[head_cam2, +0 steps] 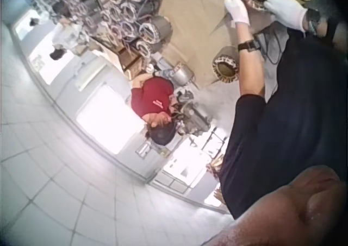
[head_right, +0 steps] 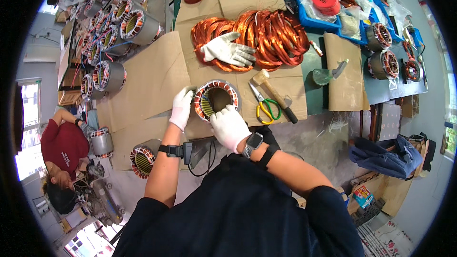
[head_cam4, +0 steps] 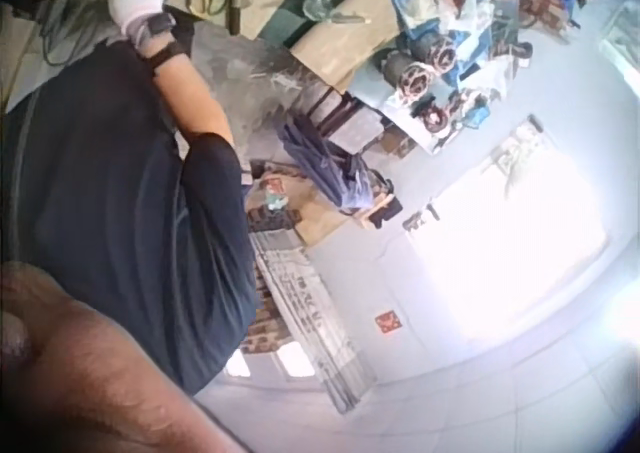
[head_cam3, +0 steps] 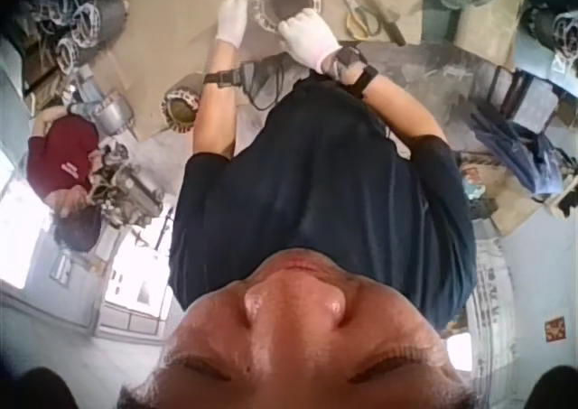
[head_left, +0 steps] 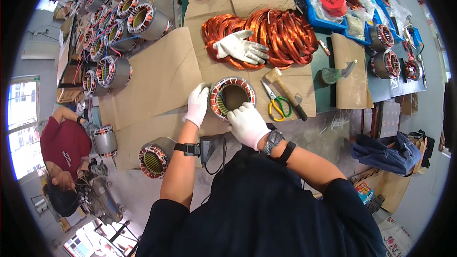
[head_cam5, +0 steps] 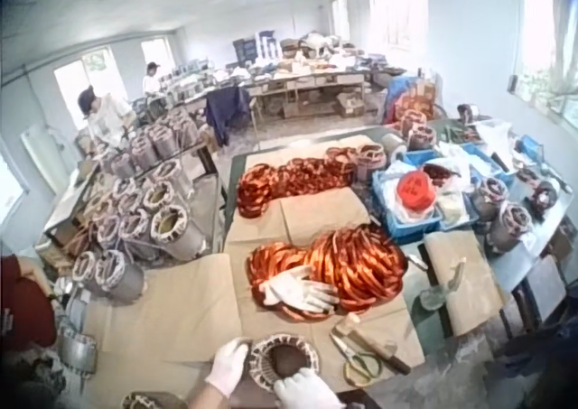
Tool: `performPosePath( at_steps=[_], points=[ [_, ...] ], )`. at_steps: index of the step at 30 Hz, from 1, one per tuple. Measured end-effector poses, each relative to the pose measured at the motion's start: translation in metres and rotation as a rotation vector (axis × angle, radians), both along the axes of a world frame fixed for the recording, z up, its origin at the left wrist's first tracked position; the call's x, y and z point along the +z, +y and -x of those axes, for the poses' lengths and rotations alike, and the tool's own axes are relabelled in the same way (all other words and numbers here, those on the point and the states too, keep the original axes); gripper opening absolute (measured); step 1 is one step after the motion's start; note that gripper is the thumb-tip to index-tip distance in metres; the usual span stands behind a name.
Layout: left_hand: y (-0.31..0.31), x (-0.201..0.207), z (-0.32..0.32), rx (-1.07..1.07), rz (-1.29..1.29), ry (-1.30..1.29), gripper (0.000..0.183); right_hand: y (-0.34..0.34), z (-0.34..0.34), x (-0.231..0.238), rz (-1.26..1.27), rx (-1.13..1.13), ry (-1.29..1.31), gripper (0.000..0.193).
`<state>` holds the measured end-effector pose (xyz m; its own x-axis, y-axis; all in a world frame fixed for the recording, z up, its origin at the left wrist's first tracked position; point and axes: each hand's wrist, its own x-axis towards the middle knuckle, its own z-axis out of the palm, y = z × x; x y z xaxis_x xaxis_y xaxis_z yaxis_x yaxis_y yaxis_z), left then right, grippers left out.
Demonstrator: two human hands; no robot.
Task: Assembling copper coils into a motor stator using a mallet and cutting tools.
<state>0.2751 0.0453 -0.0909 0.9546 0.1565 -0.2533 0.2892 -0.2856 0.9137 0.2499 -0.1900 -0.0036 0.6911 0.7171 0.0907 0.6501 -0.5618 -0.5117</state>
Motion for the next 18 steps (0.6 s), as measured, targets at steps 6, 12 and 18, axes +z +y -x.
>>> performPosePath(
  at_steps=[6, 12, 18],
  points=[
    [-0.003, 0.047, 0.049, 0.109, -0.038, -0.034, 0.029, -0.007, 0.002, -0.002, -0.172, -0.008, 0.022, 0.039],
    [-0.021, 0.067, 0.043, 0.078, -0.158, -0.132, 0.027, -0.071, 0.014, -0.017, -0.267, -0.388, 0.091, 0.034],
    [-0.032, 0.069, 0.018, -0.025, -0.325, -0.21, 0.025, -0.114, 0.013, -0.096, 0.199, -0.532, 0.178, 0.045]
  ],
)
